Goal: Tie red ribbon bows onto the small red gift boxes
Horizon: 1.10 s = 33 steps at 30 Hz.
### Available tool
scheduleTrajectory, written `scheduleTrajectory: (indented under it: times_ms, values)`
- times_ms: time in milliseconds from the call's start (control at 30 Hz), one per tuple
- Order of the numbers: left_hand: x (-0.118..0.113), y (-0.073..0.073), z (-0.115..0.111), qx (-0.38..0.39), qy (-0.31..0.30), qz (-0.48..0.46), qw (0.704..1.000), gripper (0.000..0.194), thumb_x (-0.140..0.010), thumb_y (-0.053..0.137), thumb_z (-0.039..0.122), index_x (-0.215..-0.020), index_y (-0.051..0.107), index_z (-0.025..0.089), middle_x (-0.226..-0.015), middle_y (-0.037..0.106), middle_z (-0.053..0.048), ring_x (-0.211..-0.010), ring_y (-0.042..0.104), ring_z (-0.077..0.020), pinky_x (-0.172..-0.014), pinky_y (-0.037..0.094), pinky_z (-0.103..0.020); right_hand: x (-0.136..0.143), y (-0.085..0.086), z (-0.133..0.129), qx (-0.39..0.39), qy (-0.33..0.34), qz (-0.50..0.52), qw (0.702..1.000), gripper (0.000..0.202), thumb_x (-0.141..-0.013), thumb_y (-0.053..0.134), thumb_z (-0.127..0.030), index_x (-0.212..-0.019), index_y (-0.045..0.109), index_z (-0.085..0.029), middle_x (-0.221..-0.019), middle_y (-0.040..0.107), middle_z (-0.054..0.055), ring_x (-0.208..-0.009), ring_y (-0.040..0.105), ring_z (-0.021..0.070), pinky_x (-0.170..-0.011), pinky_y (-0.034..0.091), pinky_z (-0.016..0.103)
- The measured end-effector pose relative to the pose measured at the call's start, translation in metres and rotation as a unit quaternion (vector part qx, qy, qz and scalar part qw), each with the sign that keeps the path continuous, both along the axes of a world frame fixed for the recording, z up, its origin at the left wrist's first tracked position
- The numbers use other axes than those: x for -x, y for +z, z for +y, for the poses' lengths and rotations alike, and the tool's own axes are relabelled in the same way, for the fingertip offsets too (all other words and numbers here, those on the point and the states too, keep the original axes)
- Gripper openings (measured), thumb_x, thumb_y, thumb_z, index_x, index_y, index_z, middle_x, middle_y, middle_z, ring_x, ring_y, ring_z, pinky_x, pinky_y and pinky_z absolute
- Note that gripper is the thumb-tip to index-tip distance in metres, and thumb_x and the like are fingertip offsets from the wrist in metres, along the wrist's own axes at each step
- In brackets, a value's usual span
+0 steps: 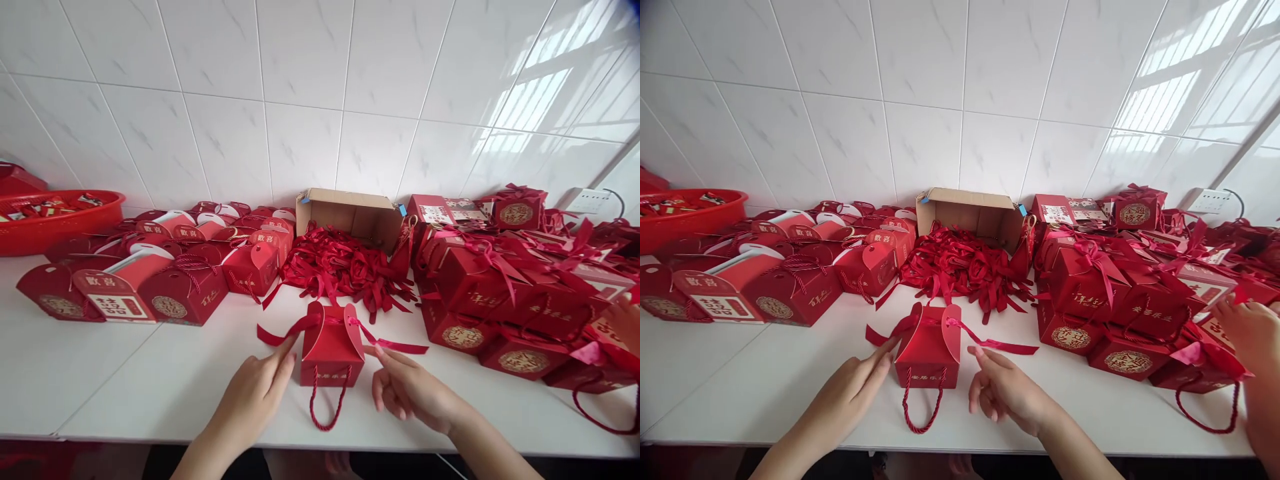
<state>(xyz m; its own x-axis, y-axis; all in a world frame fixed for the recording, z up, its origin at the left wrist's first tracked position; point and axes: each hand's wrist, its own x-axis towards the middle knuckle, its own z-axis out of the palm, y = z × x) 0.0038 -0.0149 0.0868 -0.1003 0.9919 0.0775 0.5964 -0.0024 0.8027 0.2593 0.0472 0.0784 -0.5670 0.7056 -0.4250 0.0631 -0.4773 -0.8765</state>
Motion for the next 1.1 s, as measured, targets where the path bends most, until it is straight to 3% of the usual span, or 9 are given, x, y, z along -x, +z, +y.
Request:
scheduleTrajectory:
  times_ms: [67,167,233,300,367,433,567,700,1100]
  values:
    - [-0.004,-0.002,0.012,0.003,0.042,-0.083,0.996,0.042,-0.085,0.05,0.044,-0.123,0.06,0.028,-0.052,0.052,0.002,-0.052,0.05,-0.0189,-0.055,0.04,-0.026,0.008,-0.005,0.007,0.088,-0.086,0.108,0.987,0.039,-0.088,0.049,-0.05,-0.111,0.052,-0.019,-0.062,0.062,0.0,-0.034,0.033,0.0031,-0.034,0.018,0.014]
    - [-0.002,0.0,0.027,-0.033,0.1,-0.274,0.956,0.043,-0.083,0.056,0.043,-0.124,0.057,0.028,-0.084,0.065,-0.004,-0.066,0.057,-0.0177,-0.062,0.045,-0.025,0.013,-0.007,0.021,0.135,-0.237,0.259,0.927,0.017,-0.085,0.06,-0.033,-0.096,0.056,-0.02,-0.08,0.065,0.002,-0.046,0.047,0.003,-0.039,0.034,0.012]
    - [0.001,0.007,0.034,-0.032,0.087,-0.433,0.896,0.034,-0.082,0.06,0.039,-0.114,0.061,0.026,-0.1,0.064,-0.006,-0.077,0.06,-0.0175,-0.066,0.048,-0.026,0.013,-0.005,0.027,0.111,-0.311,0.321,0.888,0.012,-0.085,0.061,-0.026,-0.095,0.058,-0.021,-0.079,0.063,0.0,-0.056,0.055,0.0053,-0.047,0.044,0.014]
    - [0.003,0.017,0.039,-0.008,0.064,-0.574,0.817,0.021,-0.083,0.06,0.031,-0.102,0.065,0.024,-0.095,0.063,-0.005,-0.079,0.062,-0.0173,-0.066,0.051,-0.027,0.013,-0.001,0.03,0.089,-0.348,0.356,0.863,0.014,-0.086,0.061,-0.025,-0.099,0.061,-0.021,-0.074,0.061,-0.001,-0.06,0.058,0.0063,-0.05,0.048,0.015]
    - [0.006,0.025,0.041,0.002,0.067,-0.655,0.753,0.015,-0.085,0.057,0.023,-0.096,0.067,0.021,-0.083,0.062,-0.004,-0.074,0.063,-0.0155,-0.063,0.052,-0.026,0.012,0.004,0.03,0.073,-0.372,0.366,0.85,0.014,-0.085,0.062,-0.024,-0.098,0.064,-0.019,-0.075,0.062,-0.001,-0.062,0.059,0.0068,-0.05,0.049,0.015]
    - [0.008,0.029,0.041,-0.001,0.081,-0.687,0.722,0.017,-0.087,0.053,0.017,-0.097,0.067,0.02,-0.08,0.062,-0.004,-0.071,0.063,-0.0148,-0.059,0.052,-0.025,0.011,0.008,0.029,0.048,-0.388,0.363,0.845,0.016,-0.082,0.065,-0.024,-0.097,0.066,-0.018,-0.079,0.064,-0.001,-0.063,0.06,0.0067,-0.05,0.05,0.015]
    - [0.011,0.025,0.035,-0.011,0.095,-0.708,0.7,0.021,-0.088,0.049,0.011,-0.095,0.067,0.018,-0.083,0.063,-0.004,-0.073,0.065,-0.0158,-0.055,0.053,-0.025,0.01,0.009,0.025,-0.019,-0.397,0.323,0.859,0.022,-0.074,0.074,-0.024,-0.094,0.069,-0.016,-0.076,0.064,-0.001,-0.06,0.058,0.0053,-0.053,0.052,0.014]
    - [0.016,0.024,0.03,-0.033,0.096,-0.7,0.707,0.022,-0.088,0.046,0.009,-0.09,0.066,0.017,-0.086,0.064,-0.003,-0.074,0.065,-0.0159,-0.056,0.054,-0.026,0.009,0.012,0.021,-0.106,-0.414,0.278,0.86,0.022,-0.067,0.079,-0.028,-0.085,0.072,-0.017,-0.079,0.066,0.0,-0.059,0.057,0.0056,-0.057,0.053,0.016]
    - [0.021,0.035,0.024,-0.049,0.098,-0.68,0.725,0.013,-0.085,0.052,0.014,-0.084,0.063,0.019,-0.087,0.061,-0.002,-0.073,0.061,-0.0145,-0.055,0.052,-0.026,0.01,0.023,0.016,-0.228,-0.402,0.215,0.86,0.016,-0.077,0.07,-0.036,-0.076,0.072,-0.02,-0.096,0.067,0.004,-0.062,0.055,0.0082,-0.063,0.05,0.025]
